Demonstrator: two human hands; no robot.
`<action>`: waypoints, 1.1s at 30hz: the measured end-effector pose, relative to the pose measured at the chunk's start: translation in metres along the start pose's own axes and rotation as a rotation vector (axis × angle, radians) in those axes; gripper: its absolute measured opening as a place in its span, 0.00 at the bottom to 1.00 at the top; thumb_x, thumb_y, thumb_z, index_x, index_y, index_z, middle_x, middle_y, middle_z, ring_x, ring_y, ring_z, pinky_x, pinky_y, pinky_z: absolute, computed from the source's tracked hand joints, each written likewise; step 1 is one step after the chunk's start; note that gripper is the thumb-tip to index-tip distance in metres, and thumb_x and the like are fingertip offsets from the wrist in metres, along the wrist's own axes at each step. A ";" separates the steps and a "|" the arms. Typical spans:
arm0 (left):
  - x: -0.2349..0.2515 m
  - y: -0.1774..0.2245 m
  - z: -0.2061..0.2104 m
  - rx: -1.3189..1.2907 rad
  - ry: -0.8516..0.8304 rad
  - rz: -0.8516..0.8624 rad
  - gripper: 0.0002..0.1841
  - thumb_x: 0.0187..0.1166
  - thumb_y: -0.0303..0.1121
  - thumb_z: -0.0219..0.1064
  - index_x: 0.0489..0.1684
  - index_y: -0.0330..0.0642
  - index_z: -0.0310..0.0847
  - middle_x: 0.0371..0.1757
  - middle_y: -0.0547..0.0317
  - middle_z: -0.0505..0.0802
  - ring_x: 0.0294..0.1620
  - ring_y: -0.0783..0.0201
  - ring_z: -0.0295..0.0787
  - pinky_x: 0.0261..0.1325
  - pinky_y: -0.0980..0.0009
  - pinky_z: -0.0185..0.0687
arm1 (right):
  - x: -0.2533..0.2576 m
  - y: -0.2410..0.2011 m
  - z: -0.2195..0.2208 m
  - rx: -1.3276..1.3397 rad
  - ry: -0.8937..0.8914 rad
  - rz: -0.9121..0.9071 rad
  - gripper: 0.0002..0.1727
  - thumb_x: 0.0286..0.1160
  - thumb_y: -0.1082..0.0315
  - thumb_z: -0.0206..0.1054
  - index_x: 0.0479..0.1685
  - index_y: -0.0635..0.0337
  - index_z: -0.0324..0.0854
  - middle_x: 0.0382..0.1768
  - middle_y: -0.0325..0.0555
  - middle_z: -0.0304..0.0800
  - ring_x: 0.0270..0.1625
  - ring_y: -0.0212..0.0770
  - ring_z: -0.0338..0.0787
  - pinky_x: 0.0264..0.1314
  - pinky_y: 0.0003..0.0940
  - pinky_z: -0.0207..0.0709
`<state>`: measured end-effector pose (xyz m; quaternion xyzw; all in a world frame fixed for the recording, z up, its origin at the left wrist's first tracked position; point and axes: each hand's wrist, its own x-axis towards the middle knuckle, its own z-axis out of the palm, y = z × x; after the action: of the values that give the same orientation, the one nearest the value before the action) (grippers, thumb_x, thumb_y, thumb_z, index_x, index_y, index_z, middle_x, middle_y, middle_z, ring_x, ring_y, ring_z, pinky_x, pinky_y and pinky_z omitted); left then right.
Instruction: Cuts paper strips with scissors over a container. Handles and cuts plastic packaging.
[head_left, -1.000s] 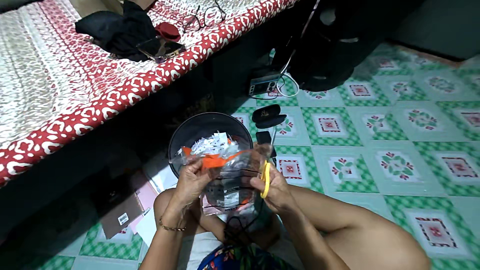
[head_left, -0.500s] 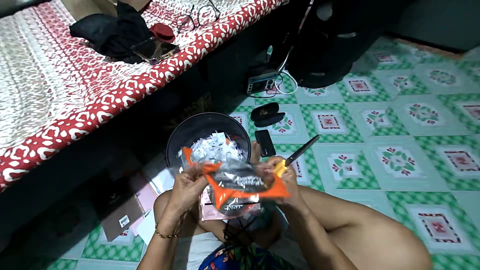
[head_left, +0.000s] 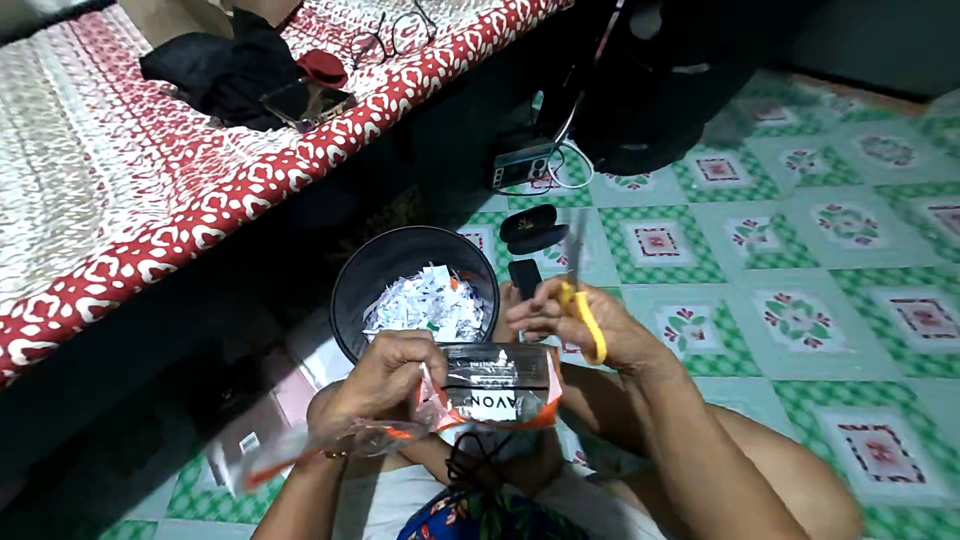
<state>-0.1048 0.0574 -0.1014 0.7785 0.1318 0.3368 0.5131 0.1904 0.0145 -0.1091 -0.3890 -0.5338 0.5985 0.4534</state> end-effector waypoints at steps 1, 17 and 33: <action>0.004 0.001 0.001 0.013 -0.032 -0.002 0.15 0.84 0.28 0.56 0.25 0.32 0.82 0.28 0.66 0.86 0.40 0.87 0.77 0.48 0.89 0.71 | 0.003 -0.007 0.003 -0.085 -0.091 0.049 0.17 0.63 0.63 0.75 0.50 0.53 0.79 0.47 0.31 0.95 0.50 0.27 0.94 0.55 0.25 0.87; -0.019 -0.012 0.025 -0.532 0.450 -0.474 0.24 0.64 0.37 0.78 0.61 0.44 0.81 0.51 0.72 0.96 0.52 0.76 0.92 0.58 0.75 0.88 | 0.007 0.013 0.053 0.134 0.475 -0.099 0.15 0.55 0.86 0.70 0.34 0.53 0.83 0.24 0.27 0.90 0.27 0.21 0.87 0.35 0.18 0.84; -0.018 0.017 0.093 0.466 0.685 0.074 0.20 0.92 0.42 0.55 0.37 0.39 0.88 0.35 0.62 0.93 0.41 0.79 0.90 0.49 0.83 0.85 | 0.013 0.017 0.057 -0.600 0.743 -0.127 0.09 0.60 0.80 0.71 0.40 0.72 0.83 0.26 0.41 0.85 0.28 0.19 0.79 0.35 0.18 0.74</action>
<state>-0.0593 -0.0262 -0.1169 0.7208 0.3395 0.5558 0.2373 0.1305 0.0100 -0.1185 -0.6568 -0.5073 0.2098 0.5170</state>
